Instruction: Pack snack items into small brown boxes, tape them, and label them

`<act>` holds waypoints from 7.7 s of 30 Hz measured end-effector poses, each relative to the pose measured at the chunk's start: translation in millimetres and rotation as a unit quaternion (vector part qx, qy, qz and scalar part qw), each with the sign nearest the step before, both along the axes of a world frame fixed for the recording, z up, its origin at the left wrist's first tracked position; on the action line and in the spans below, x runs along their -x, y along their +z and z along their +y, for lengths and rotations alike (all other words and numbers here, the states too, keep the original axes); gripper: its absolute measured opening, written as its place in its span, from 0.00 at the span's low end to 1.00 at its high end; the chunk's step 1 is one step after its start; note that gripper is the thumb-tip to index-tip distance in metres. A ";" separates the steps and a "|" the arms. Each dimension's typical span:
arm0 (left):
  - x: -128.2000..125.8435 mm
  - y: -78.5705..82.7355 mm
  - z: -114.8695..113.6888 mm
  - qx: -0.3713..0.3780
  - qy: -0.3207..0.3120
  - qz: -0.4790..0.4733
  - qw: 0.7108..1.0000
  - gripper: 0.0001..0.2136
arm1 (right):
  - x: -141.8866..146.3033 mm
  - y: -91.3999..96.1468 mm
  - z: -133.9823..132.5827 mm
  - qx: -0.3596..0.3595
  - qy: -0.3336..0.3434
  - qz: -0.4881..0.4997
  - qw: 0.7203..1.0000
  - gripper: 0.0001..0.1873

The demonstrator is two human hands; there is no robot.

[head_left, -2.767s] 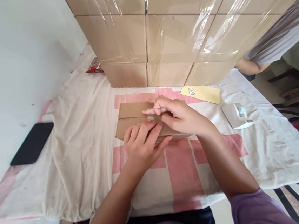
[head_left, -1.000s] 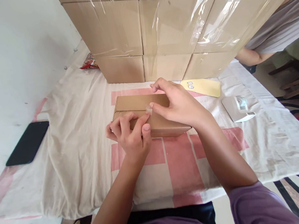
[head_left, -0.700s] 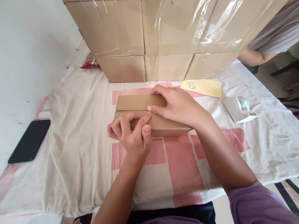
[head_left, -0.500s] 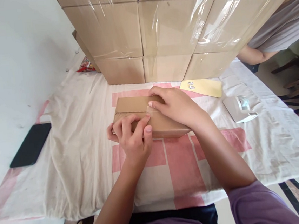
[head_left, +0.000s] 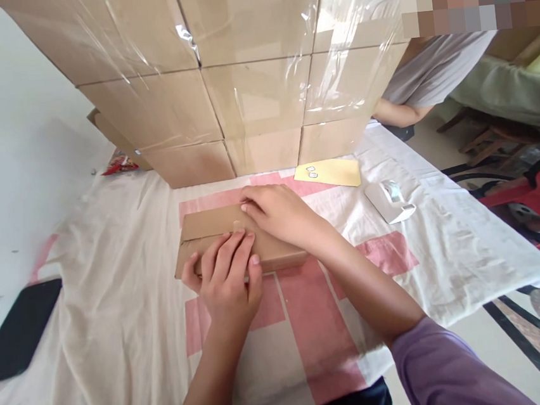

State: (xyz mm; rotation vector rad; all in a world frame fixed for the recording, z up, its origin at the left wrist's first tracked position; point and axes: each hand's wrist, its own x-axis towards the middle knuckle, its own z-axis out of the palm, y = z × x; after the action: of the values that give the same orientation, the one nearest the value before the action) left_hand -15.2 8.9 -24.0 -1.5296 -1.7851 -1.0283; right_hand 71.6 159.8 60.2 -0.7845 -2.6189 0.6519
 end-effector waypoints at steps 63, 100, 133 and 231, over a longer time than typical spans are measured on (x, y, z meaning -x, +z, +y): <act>60.7 -29.2 26.2 -0.182 0.185 -0.080 0.962 0.21 | -91.4 -123.5 -0.2 0.561 -0.028 0.382 0.734 0.12; 53.7 -39.7 25.4 -0.220 0.122 -0.152 0.956 0.16 | -92.6 -138.1 20.5 0.533 0.108 0.249 0.802 0.35; -214.6 4.7 385.5 0.263 -0.479 -0.292 0.785 0.27 | -406.1 -117.3 109.0 0.057 -0.460 0.346 0.816 0.31; 244.6 -69.9 76.7 0.143 -0.156 -0.553 0.806 0.09 | 203.5 -103.9 13.8 -0.052 0.078 0.108 0.990 0.32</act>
State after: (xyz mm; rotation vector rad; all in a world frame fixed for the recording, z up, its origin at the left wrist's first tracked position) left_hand -259.8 85.6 -93.9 -1.5196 -2.5547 -2.2251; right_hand -131.9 173.5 -43.6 -0.4552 -2.5078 0.6006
